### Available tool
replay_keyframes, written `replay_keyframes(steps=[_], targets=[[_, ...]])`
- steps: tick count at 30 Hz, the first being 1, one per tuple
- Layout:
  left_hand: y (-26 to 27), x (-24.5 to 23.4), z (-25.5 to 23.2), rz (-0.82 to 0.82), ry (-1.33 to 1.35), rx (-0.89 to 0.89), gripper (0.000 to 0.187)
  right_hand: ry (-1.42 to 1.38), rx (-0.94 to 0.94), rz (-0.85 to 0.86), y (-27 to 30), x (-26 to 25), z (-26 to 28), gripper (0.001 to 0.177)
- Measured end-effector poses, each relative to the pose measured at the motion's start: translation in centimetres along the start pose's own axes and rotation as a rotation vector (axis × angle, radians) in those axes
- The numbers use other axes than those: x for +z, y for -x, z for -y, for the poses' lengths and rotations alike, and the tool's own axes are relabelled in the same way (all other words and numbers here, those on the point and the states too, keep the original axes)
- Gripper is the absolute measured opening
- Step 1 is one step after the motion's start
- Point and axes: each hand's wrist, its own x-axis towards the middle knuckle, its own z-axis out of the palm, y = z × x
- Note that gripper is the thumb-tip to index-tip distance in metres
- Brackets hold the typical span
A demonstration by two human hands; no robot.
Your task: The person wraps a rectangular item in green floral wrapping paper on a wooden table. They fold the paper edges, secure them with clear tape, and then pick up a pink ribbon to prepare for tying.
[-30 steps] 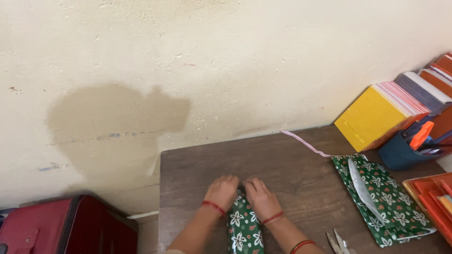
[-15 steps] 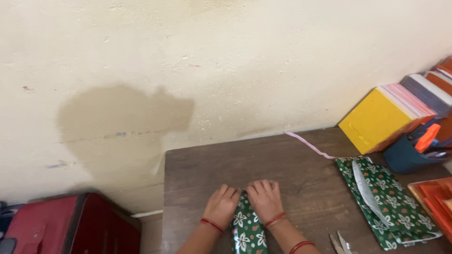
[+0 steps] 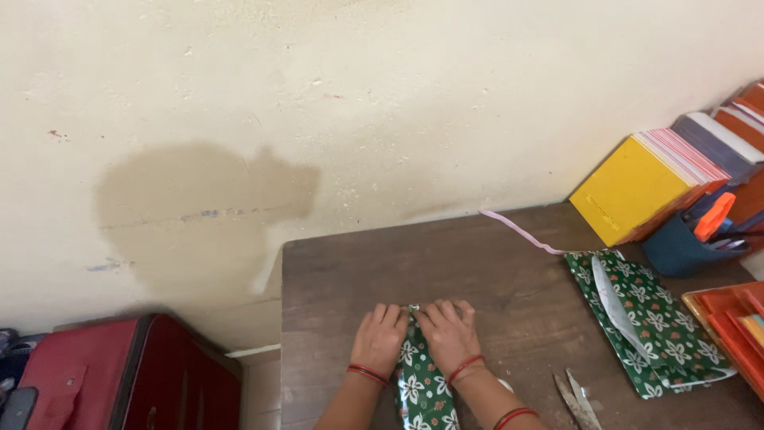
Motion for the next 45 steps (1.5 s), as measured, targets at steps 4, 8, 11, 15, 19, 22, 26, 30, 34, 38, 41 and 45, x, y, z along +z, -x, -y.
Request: replay_keyframes(steps=[4, 8, 11, 15, 19, 22, 26, 30, 34, 38, 41, 45], targets=[[0.3, -0.5, -0.1, -0.002, 0.024, 0.014, 0.04, 0.058, 0.061, 0.114, 0.8, 0.1, 0.8, 0.055], [0.5, -1.9, -1.3, 0.132, 0.071, -0.044, 0.053, 0.118, 0.108, 0.162, 1.0, 0.7, 1.4, 0.053], [0.4, -3.2, -2.2, 0.252, 0.108, -0.126, 0.059, 0.106, 0.158, 0.196, 1.1, 1.0, 1.5, 0.049], [0.2, -4.0, -2.4, 0.298, 0.115, -0.173, 0.056, 0.086, 0.197, 0.192, 1.4, 1.1, 1.5, 0.045], [-0.2, -3.8, -1.8, 0.349, 0.098, -0.162, 0.058, 0.111, 0.21, 0.185, 1.3, 0.7, 1.7, 0.048], [-0.3, -3.5, -1.3, 0.327, 0.121, -0.12, 0.059, 0.025, 0.284, 0.265, 1.0, 0.0, 1.6, 0.049], [0.1, -2.8, -1.4, 0.383, 0.094, -0.134, 0.059, 0.021, 0.306, 0.303, 0.8, -0.2, 1.6, 0.068], [0.3, -2.5, -1.4, 0.351, 0.057, -0.115, 0.057, 0.061, 0.306, 0.338, 0.7, 0.0, 1.8, 0.056], [0.1, -2.7, -1.8, 0.378, 0.043, -0.142, 0.057, 0.083, 0.295, 0.31, 0.7, 0.1, 2.0, 0.053], [0.3, -3.4, -2.7, 0.409, 0.159, -0.271, 0.059, 0.083, 0.312, 0.3, 0.6, -0.4, 2.2, 0.052], [0.5, -4.0, -3.4, 0.45, 0.272, -0.348, 0.06, 0.063, 0.342, 0.298, 1.0, -1.2, 2.2, 0.052], [-0.5, -4.4, -4.3, 0.524, 0.219, -0.314, 0.06, 0.065, 0.434, 0.328, 1.7, -1.9, 2.2, 0.055]])
